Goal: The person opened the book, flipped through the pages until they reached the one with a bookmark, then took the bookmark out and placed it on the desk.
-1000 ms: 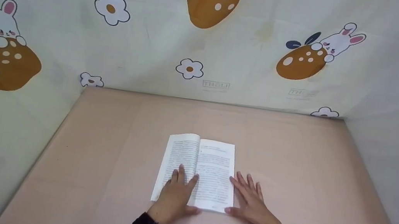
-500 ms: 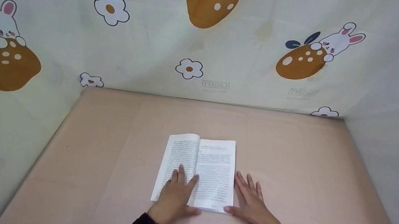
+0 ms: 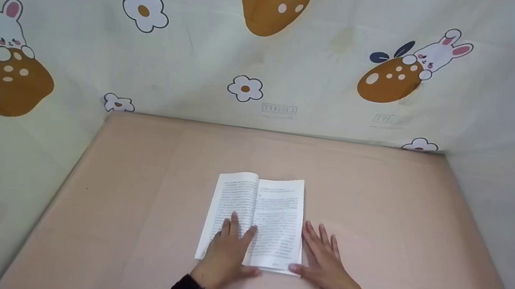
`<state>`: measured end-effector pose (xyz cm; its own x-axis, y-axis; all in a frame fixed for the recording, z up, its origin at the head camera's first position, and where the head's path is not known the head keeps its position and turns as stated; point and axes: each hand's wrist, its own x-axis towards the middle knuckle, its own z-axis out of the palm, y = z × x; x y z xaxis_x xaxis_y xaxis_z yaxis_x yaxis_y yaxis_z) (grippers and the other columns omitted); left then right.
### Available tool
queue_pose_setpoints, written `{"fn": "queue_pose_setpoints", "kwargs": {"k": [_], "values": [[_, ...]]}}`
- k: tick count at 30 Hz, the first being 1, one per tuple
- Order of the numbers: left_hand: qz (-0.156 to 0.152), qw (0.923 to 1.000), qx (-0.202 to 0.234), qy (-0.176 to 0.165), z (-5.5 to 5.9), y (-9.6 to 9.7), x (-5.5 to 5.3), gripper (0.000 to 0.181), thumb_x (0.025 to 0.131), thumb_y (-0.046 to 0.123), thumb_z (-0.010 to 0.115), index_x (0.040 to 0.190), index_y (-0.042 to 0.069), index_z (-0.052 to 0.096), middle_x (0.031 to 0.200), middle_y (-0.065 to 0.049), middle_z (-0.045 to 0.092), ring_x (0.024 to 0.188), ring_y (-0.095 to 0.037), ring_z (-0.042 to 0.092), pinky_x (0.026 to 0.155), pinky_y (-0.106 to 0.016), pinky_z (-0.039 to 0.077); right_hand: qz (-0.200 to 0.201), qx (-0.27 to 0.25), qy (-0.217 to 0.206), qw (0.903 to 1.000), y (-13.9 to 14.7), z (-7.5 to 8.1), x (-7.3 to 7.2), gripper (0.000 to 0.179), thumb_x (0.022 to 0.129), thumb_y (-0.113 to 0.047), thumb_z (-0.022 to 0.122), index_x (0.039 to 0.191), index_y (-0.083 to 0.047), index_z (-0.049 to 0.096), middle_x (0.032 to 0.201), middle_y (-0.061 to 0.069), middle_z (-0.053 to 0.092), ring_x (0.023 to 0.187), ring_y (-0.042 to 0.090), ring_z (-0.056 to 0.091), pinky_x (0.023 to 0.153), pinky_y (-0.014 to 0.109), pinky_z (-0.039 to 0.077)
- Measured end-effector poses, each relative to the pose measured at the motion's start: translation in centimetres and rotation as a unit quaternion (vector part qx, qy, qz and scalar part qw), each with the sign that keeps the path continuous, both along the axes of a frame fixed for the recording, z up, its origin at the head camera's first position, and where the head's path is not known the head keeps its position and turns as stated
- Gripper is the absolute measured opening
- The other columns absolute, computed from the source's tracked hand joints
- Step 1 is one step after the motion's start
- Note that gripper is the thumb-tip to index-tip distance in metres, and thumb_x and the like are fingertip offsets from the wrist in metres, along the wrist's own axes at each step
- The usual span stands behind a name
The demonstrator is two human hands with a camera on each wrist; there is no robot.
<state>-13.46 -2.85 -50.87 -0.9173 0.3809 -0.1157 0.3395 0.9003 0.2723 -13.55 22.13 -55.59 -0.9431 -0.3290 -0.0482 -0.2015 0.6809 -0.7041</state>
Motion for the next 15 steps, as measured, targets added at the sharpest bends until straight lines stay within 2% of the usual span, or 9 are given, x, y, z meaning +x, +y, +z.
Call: {"fn": "queue_pose_setpoints", "kwargs": {"k": [11,15], "values": [[-0.016,0.9998,0.008,0.002,0.34,-0.6,-0.16,0.086,0.066,0.057,0.071,0.135,0.011,0.047,0.139,-0.041,0.028,0.125,-0.053,0.036,0.084,-0.054,0.05,0.0,0.001,0.004,1.0,0.0,-0.01,-0.02,0.091,0.077,-0.048,0.068,0.146,-0.006,0.026,0.154,0.013,0.016,0.142,0.04,0.001,0.111,0.057,-0.011],[-0.016,0.9998,0.013,-0.004,0.37,-0.68,-0.24,0.083,0.067,0.056,0.071,0.134,0.013,0.048,0.139,-0.041,0.027,0.125,-0.053,0.036,0.084,-0.054,0.05,0.001,0.0,0.001,1.0,-0.02,-0.01,-0.06,0.092,0.076,-0.048,0.069,0.146,-0.007,0.025,0.155,0.013,0.016,0.142,0.041,0.0,0.11,0.057,-0.011]]}}
